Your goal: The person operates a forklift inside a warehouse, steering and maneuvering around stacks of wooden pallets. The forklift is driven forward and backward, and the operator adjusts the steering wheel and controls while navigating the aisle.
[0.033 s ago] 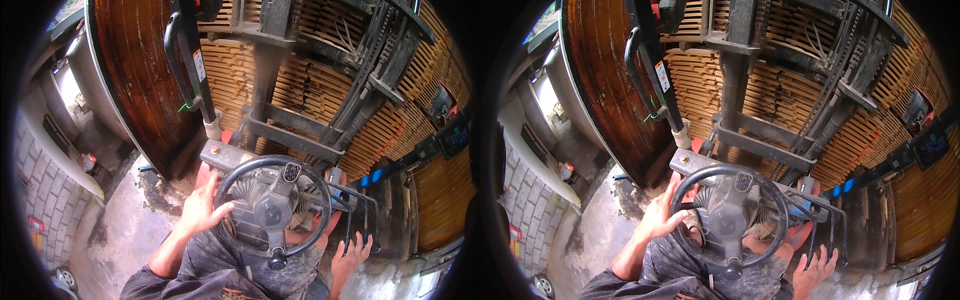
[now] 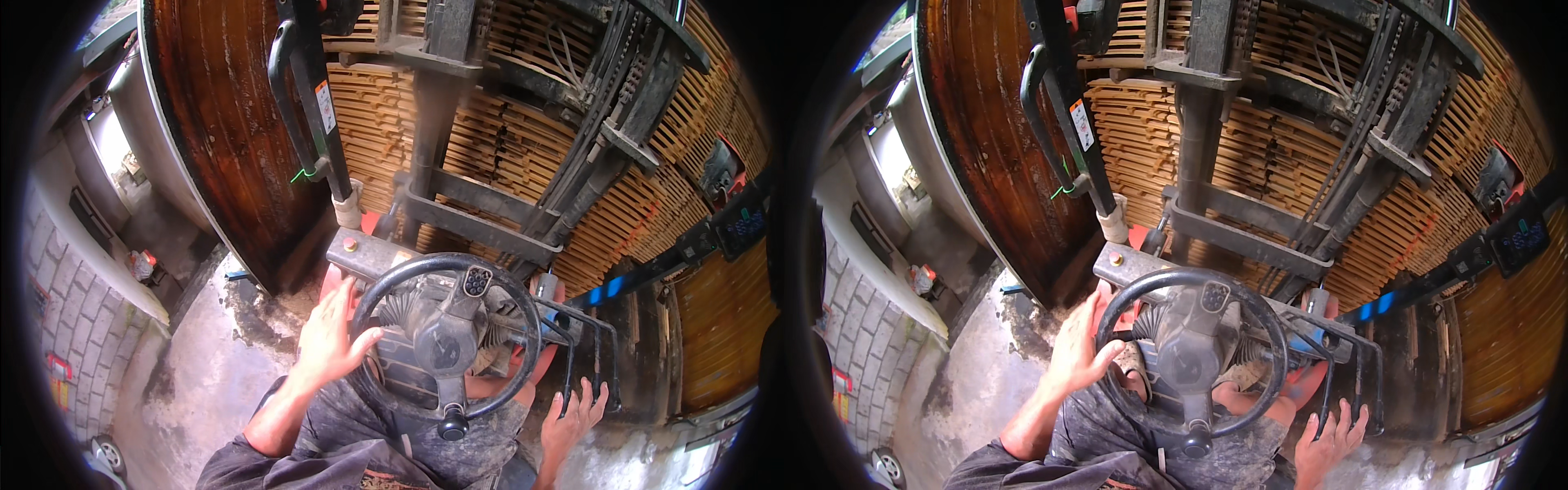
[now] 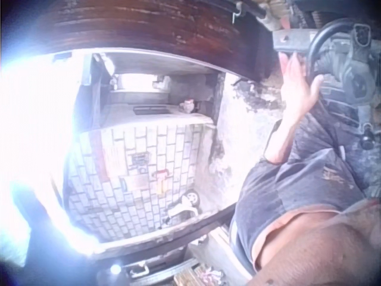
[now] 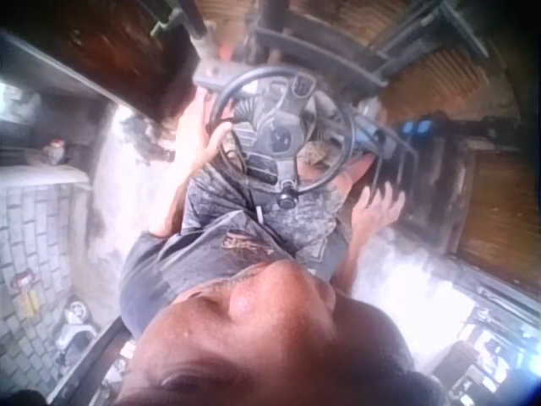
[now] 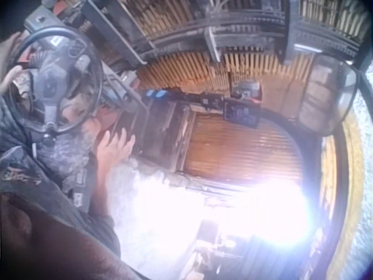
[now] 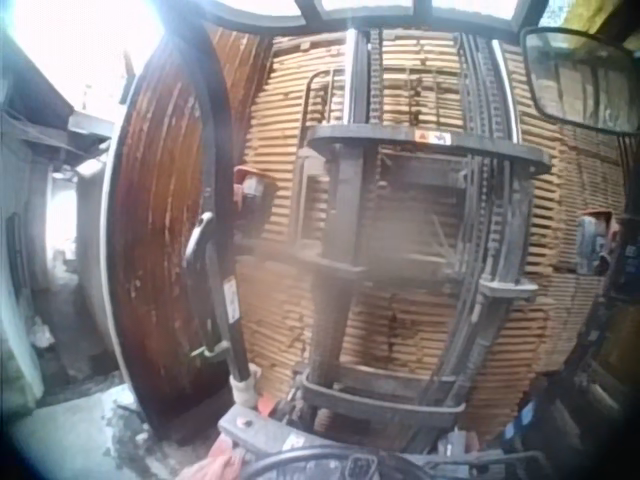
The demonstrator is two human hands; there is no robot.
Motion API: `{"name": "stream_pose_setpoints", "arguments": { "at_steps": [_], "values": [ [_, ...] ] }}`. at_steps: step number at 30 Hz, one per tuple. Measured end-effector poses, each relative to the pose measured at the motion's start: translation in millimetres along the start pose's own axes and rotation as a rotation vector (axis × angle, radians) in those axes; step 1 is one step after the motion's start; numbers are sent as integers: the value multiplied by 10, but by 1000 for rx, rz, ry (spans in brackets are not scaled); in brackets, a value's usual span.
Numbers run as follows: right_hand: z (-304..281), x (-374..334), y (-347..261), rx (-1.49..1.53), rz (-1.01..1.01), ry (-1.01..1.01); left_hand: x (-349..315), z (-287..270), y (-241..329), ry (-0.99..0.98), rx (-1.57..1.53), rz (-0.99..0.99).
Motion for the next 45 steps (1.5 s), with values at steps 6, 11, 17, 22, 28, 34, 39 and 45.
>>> {"name": "stream_pose_setpoints", "arguments": {
  "at_steps": [6,11,17,22,28,34,39,45],
  "values": [
    [64,54,125,-23,-32,13,-455,491,1264,-120,-462,516],
    [91,105,165,-32,-30,11,-948,1094,1940,-523,-828,682],
    [-9,414,205,-2,-152,-196,-1110,928,1191,-362,-798,613],
    [-195,547,1502,54,446,-91,-624,440,578,-90,-586,449],
    [238,-843,2017,448,895,-357,55,33,558,287,-440,290],
    [315,-728,2253,421,718,-294,897,425,1165,225,-635,52],
    [401,-733,2427,438,737,-251,1129,880,2149,127,-727,325],
    [414,-721,2484,408,720,-268,382,1454,2981,-124,-866,629]
  ]
}}
Point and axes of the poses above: each hand's wrist, its own x-axis towards the middle knuckle, its own z-axis out of the palm, y = z × x, the point moved 8 cm from there along x, towards the middle knuckle, and after that the axes turned 12 degrees about x, right-handed, at the moved point
